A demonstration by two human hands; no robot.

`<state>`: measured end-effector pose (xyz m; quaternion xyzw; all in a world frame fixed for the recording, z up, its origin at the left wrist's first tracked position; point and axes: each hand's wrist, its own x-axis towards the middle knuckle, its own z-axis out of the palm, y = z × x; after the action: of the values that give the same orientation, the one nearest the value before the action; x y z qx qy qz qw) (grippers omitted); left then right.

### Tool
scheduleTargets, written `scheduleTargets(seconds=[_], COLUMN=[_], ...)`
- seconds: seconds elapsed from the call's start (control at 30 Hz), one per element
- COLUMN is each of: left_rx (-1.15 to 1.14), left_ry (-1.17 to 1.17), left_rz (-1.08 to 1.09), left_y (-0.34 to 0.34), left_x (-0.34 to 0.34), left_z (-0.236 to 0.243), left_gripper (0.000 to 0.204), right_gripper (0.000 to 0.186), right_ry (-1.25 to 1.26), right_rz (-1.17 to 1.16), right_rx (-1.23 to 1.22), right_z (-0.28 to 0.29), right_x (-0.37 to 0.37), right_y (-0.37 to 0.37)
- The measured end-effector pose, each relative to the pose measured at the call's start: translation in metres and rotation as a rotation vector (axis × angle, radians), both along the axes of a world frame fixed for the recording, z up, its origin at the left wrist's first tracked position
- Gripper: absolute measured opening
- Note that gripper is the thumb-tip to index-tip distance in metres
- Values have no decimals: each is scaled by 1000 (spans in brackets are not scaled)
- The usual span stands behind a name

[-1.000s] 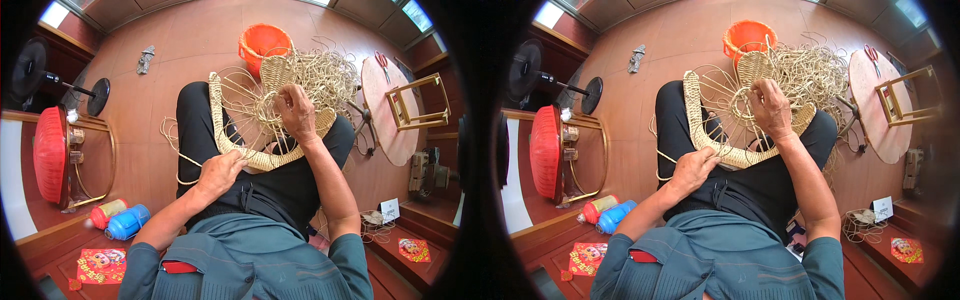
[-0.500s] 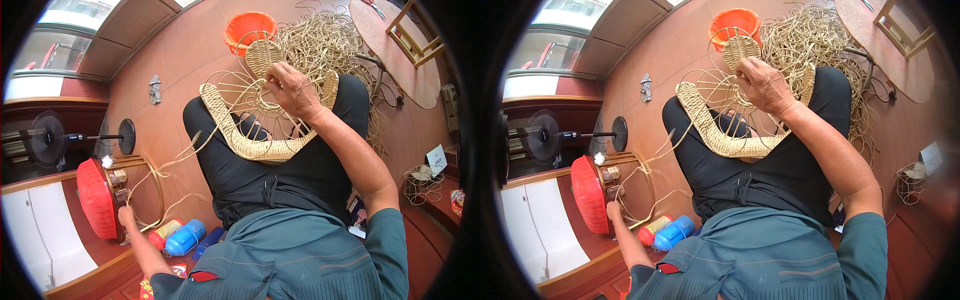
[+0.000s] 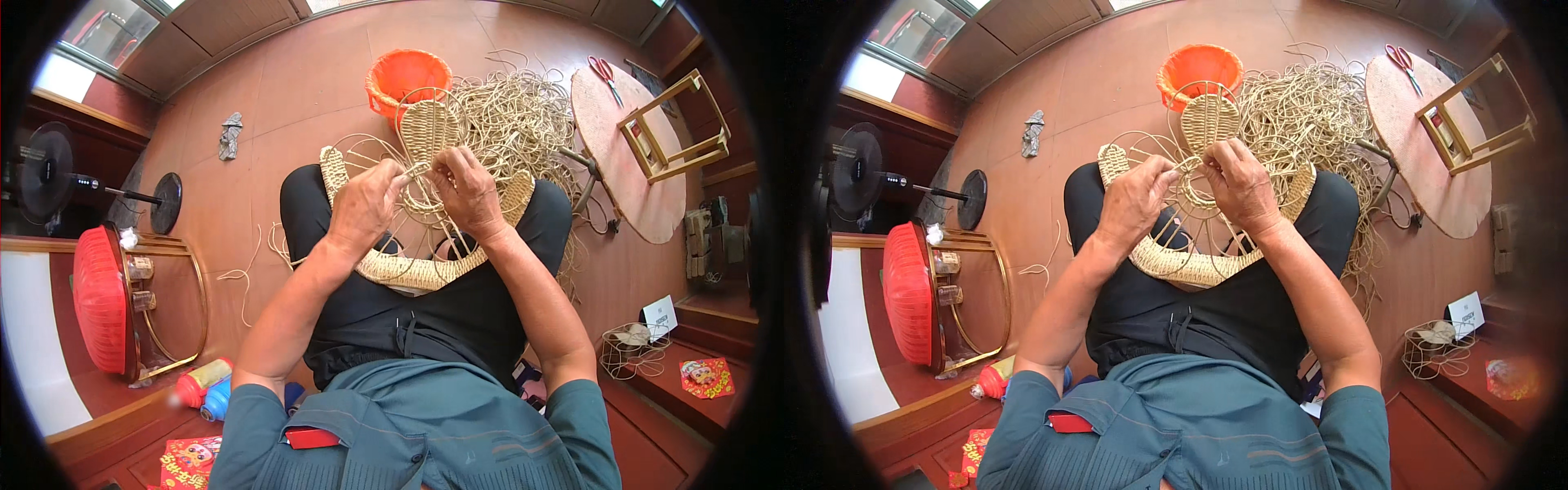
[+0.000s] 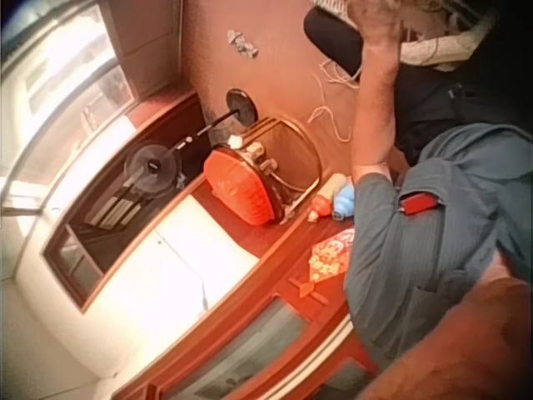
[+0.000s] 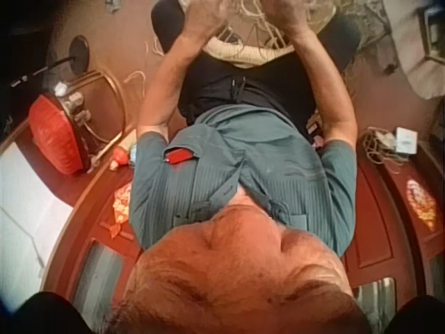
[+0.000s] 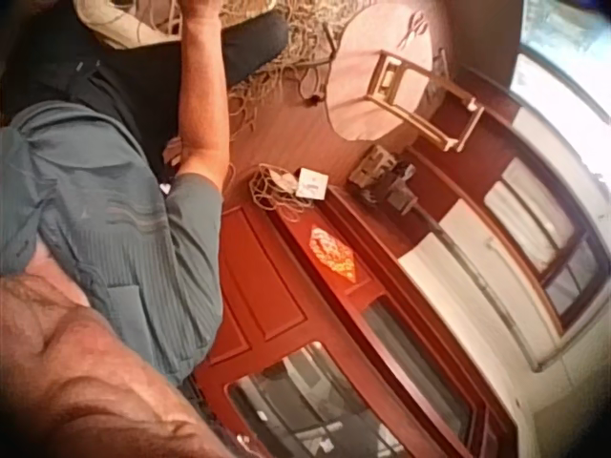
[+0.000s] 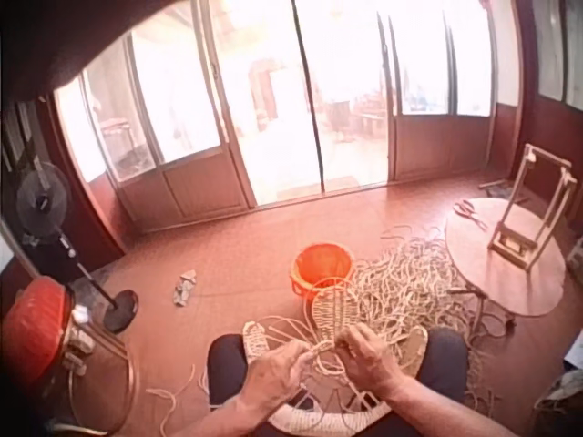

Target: Manually weaving a decorative object using straw or natural fibers.

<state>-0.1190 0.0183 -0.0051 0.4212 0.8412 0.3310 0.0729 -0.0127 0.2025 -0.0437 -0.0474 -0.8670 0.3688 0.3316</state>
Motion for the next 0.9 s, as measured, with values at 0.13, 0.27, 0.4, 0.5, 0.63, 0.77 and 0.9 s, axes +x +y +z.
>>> scheduleTargets(seconds=[0.13,0.27,0.4,0.5,0.63,0.77,0.9], left_rx=[27,-5,41,50,18,78,112], left_ry=[286,634,711,752,739,712,736], left_rz=[-124,-330,-374,-376,-322,-283,-278], left_y=[30,71,87,94,93,89,89], left_x=[-25,-52,-58,-59,-60,-57,-53], left_z=[28,29,28,24,23,24,24], left_gripper=[14,12,13,14,16,17,16], right_gripper=[19,18,17,16,16,15,16], right_ry=[18,20,77,98,75,56,60], right_rz=[-31,-34,-46,-40,-33,-34,-24], right_rx=[1,72,96,116,143,187,193], right_z=[-4,-5,-5,-5,-6,-8,-7], right_x=[3,7,4,3,4,4,3], right_y=[3,6,5,4,4,5,4])
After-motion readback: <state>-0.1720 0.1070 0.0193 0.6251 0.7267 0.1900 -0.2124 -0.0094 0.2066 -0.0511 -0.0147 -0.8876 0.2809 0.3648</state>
